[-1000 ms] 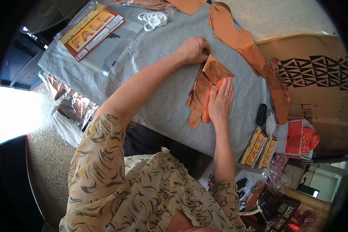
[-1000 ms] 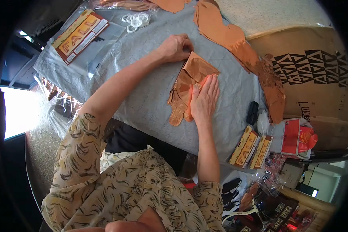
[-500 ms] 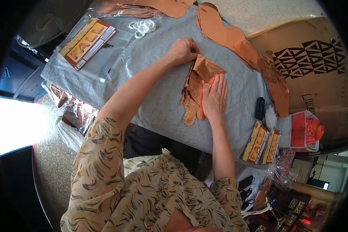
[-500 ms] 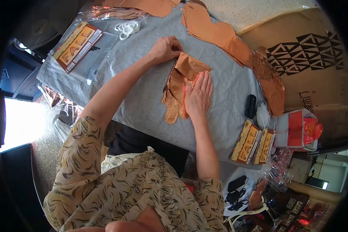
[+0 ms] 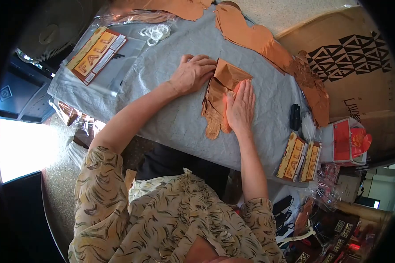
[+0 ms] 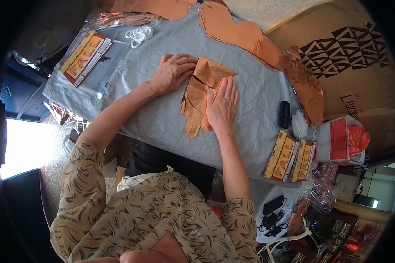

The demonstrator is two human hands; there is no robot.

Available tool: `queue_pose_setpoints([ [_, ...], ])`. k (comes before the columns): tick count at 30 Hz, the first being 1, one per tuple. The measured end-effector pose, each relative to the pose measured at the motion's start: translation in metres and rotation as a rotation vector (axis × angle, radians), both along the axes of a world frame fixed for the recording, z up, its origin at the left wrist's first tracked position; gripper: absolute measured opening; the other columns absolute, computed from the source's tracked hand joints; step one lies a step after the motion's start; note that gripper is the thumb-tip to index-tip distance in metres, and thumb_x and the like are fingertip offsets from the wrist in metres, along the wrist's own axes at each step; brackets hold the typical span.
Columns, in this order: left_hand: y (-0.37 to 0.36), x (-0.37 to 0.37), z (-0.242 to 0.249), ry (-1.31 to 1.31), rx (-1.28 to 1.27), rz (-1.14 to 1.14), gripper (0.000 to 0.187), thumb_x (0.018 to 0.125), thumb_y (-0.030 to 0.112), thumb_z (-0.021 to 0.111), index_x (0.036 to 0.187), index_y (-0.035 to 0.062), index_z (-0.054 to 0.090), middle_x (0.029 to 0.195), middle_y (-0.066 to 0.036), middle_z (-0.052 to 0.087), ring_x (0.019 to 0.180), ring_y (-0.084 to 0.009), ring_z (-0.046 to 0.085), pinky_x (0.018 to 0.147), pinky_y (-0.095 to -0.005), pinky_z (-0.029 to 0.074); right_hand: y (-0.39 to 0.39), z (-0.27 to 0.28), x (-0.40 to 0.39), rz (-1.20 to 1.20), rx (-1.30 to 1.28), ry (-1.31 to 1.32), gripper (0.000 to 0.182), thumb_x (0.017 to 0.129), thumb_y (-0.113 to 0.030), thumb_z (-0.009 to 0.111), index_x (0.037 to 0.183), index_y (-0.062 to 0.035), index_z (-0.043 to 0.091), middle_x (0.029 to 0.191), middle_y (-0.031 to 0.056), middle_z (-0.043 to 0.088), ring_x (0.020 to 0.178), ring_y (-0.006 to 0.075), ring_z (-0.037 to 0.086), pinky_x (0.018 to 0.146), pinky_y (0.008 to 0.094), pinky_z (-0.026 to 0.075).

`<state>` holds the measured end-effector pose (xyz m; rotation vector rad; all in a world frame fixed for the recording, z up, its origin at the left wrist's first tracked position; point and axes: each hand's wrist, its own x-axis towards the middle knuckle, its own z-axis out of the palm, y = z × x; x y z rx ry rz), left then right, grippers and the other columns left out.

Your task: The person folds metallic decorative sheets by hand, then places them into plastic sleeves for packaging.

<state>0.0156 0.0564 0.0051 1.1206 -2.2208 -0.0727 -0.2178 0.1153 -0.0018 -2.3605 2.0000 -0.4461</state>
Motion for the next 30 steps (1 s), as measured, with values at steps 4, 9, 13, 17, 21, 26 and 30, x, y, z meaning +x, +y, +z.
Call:
queue_pose_setpoints([
  [4,-0.009,-0.009,0.004,0.183,0.067,0.023,0.041,0.102,0.03,0.056,0.141,0.0181,0.056,0.146,0.001,0.055,0.139,-0.0218,0.047,0.11,-0.0517,0.032,0.001,0.001,0.0,-0.006,0.006,-0.013,0.073,0.107,-0.047,0.033,0.159,0.0029,0.018,0.167,0.0225,0.016,0.155,0.0357,0.015,0.126,0.0462,0.01],
  [9,-0.01,-0.016,0.0,-0.3,-0.047,-0.058,0.051,0.108,0.048,0.034,0.152,0.0257,0.047,0.163,0.002,0.036,0.156,-0.0259,0.019,0.117,-0.0689,0.01,0.001,0.0,0.0,-0.002,0.016,-0.006,0.071,0.107,-0.044,0.033,0.159,0.0028,0.018,0.167,0.0224,0.016,0.155,0.0349,0.015,0.126,0.0457,0.009],
  [13,-0.009,-0.016,-0.001,-0.314,-0.035,-0.054,0.051,0.107,0.05,0.036,0.151,0.0281,0.047,0.162,0.002,0.037,0.155,-0.0276,0.021,0.118,-0.0677,0.011,0.002,0.0,-0.001,0.001,0.013,0.002,0.071,0.107,-0.043,0.033,0.159,0.0028,0.018,0.167,0.0225,0.016,0.155,0.0348,0.015,0.126,0.0456,0.01],
  [17,-0.01,-0.017,0.0,-0.313,-0.006,-0.045,0.051,0.106,0.051,0.037,0.151,0.0289,0.047,0.162,0.003,0.038,0.154,-0.0288,0.022,0.119,-0.067,0.011,0.001,0.0,-0.003,0.016,0.006,0.001,0.071,0.107,-0.042,0.035,0.159,0.0031,0.018,0.166,0.0228,0.017,0.155,0.0351,0.015,0.126,0.0456,0.01],
  [21,-0.012,-0.017,-0.002,-0.323,-0.007,-0.041,0.053,0.105,0.054,0.039,0.151,0.0285,0.047,0.161,0.003,0.038,0.154,-0.0316,0.022,0.119,-0.0674,0.011,0.001,-0.003,-0.008,0.049,-0.024,0.015,0.07,0.107,-0.042,0.036,0.159,0.0028,0.018,0.166,0.0214,0.018,0.155,0.0349,0.016,0.126,0.0459,0.011],
  [26,-0.011,-0.015,0.0,-0.347,-0.025,-0.064,0.072,0.095,0.071,0.045,0.153,0.0285,0.045,0.162,0.002,0.038,0.153,-0.0361,0.023,0.118,-0.0684,0.01,0.005,0.003,-0.025,0.098,0.006,0.028,0.068,0.106,-0.039,0.042,0.16,-0.0024,0.021,0.166,0.0176,0.022,0.154,0.033,0.019,0.126,0.0455,0.013],
  [30,-0.008,-0.015,0.007,-0.34,0.005,-0.092,0.091,0.083,0.082,0.051,0.155,0.0278,0.041,0.163,0.001,0.036,0.154,-0.0375,0.019,0.118,-0.0694,0.008,0.007,0.016,-0.053,0.241,0.004,-0.317,0.072,0.101,-0.027,0.058,0.16,-0.0068,0.023,0.165,0.0164,0.026,0.152,0.0314,0.026,0.124,0.0436,0.02],
])
